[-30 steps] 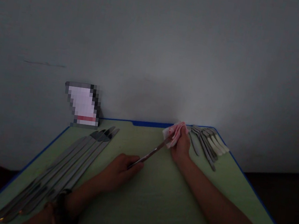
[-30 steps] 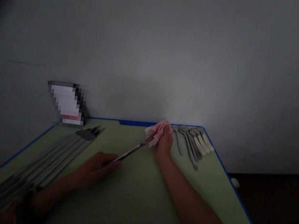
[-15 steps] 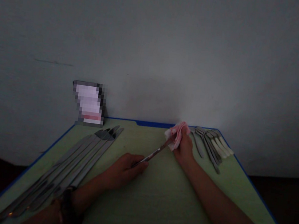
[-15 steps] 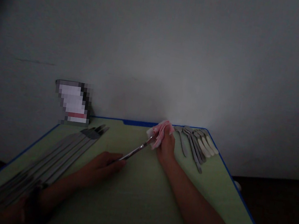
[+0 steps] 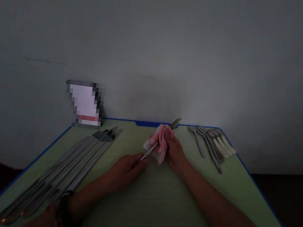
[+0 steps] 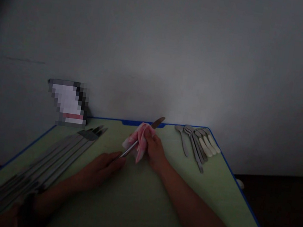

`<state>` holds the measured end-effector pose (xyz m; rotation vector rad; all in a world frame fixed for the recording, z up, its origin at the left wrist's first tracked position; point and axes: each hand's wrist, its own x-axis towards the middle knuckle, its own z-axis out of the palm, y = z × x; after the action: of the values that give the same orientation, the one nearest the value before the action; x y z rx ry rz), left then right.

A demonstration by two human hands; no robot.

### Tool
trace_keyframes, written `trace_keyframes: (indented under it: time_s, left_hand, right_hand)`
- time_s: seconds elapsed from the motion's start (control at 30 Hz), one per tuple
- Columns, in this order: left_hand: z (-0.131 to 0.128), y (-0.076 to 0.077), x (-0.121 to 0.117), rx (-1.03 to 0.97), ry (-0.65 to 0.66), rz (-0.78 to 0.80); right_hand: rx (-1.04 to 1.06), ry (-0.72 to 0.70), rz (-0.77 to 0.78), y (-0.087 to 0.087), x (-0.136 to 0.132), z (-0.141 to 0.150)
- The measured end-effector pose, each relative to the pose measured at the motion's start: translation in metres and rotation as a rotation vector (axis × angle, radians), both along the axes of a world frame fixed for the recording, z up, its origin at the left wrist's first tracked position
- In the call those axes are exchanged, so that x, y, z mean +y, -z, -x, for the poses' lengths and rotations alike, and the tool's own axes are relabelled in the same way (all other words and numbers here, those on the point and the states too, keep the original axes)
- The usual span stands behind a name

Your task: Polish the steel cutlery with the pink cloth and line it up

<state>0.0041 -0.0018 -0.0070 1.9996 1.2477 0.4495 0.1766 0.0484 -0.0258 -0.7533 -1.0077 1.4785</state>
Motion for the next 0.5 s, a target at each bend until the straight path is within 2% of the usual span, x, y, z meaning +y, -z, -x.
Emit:
trace_keyframes:
  time_s: [0.07,0.2,0.3,0.4,0.5]
  left_hand:
    - [0.001,-0.003,-0.001,0.002,0.036,-0.011]
    - [0.004,-0.007,-0.004,-0.003,0.154,-0.020]
    - [0.005,-0.005,-0.005,-0.005,0.195,-0.026]
    - [0.003,-0.002,-0.005,-0.020,0.174,-0.032]
    - [0.001,-0.001,-0.003,-0.046,0.094,-0.018]
  right_hand:
    - [0.086,-0.008,-0.003,0.000,0.004,-0.001]
    - [0.233,0.117,0.062,0.002,0.013,-0.004]
    - [0.268,0.142,0.108,0.004,0.017,-0.005]
    - [0.222,0.102,0.082,0.006,0.014,-0.005]
    - [0.094,0.015,0.025,0.007,0.009,-0.005]
